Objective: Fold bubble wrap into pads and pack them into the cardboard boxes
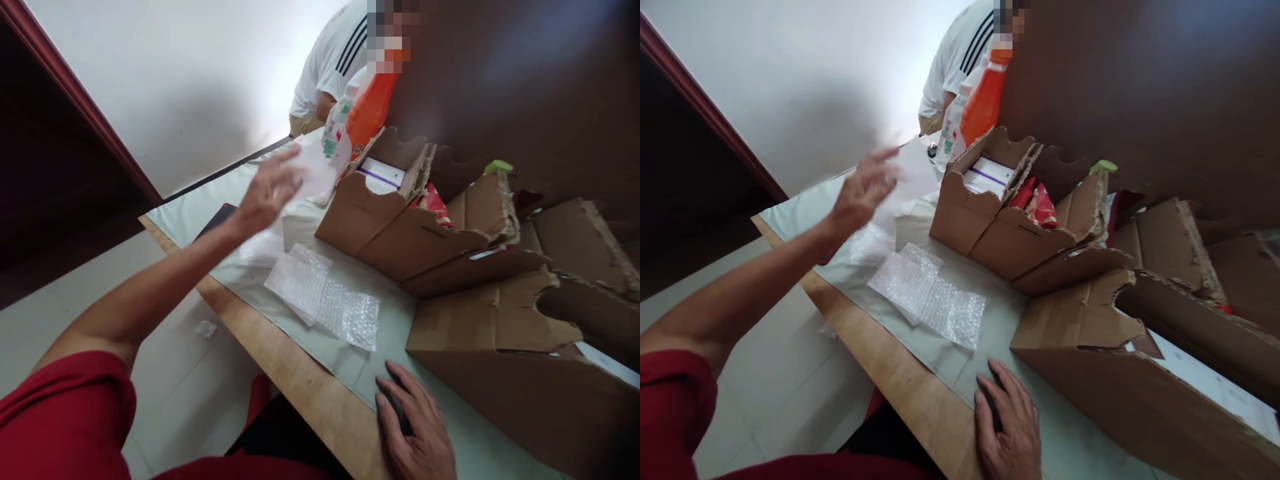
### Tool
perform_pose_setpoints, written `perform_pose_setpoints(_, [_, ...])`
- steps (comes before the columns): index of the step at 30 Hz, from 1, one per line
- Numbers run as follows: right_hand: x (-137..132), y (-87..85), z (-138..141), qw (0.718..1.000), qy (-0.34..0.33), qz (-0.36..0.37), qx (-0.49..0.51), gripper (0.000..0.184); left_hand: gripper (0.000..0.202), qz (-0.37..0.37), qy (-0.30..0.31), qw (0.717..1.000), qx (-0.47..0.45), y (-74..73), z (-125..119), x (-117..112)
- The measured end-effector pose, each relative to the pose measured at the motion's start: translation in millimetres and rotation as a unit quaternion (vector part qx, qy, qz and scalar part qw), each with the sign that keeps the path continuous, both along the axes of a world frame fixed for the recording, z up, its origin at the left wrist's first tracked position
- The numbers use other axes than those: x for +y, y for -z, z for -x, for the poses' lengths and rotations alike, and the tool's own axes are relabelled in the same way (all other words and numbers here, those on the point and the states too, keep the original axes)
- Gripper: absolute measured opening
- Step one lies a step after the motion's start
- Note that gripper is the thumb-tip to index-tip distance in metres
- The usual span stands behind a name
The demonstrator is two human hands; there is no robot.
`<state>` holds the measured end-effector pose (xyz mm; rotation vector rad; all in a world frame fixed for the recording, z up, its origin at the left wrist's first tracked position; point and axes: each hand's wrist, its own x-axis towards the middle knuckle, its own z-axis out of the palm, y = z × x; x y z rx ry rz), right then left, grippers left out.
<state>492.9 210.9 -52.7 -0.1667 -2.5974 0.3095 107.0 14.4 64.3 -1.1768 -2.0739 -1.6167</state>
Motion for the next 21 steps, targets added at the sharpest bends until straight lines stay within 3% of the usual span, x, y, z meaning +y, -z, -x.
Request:
perform_pose_setpoints(2, [-2.5,-3.5,-1.3,1.000,0.004,0.020,0.008,0.025,0.020,0.104,0.013,0.992,0.076,21.3,-54.2,-11.5])
perform_pose_setpoints(4, [-8.8,-10.2,-1.8,0.997,0.015,0.070,0.015,0.023,0.028,0.152,-0.010,0.981,0.117,41.5,-105.5,-18.8])
perform_pose_setpoints(7, [-23.9,-24.0,2.2,0.966,0.007,0.260,-0.001,0.026,0.036,0.139,-0.022,0.982,0.128,59.5,-169.2,-15.4])
perform_pose_setpoints(10, [-36.3,-36.7,11.2,0.858,-0.027,0.513,-0.011,0.043,0.039,0.109,-0.020,0.987,0.120,63.4,-223.4,2.2])
perform_pose_setpoints(12, [-37.8,-43.1,15.2,0.781,-0.018,0.624,-0.005,0.048,0.039,0.113,0.009,0.987,0.113,64.9,-258.3,13.5])
perform_pose_setpoints(15, [-28.9,-49.3,7.5,0.726,0.042,0.686,0.021,0.044,0.043,0.148,0.081,0.980,0.110,72.3,-302.4,16.6])
perform_pose_setpoints(18, [-14.0,-49.7,-19.9,0.715,0.095,0.691,0.054,0.036,0.052,0.163,0.167,0.964,0.128,83.7,-324.5,3.7])
perform_pose_setpoints(21, [-4.2,-45.4,-53.0,0.705,0.125,0.695,0.062,0.031,0.060,0.162,0.199,0.960,0.109,91.0,-326.6,-4.7])
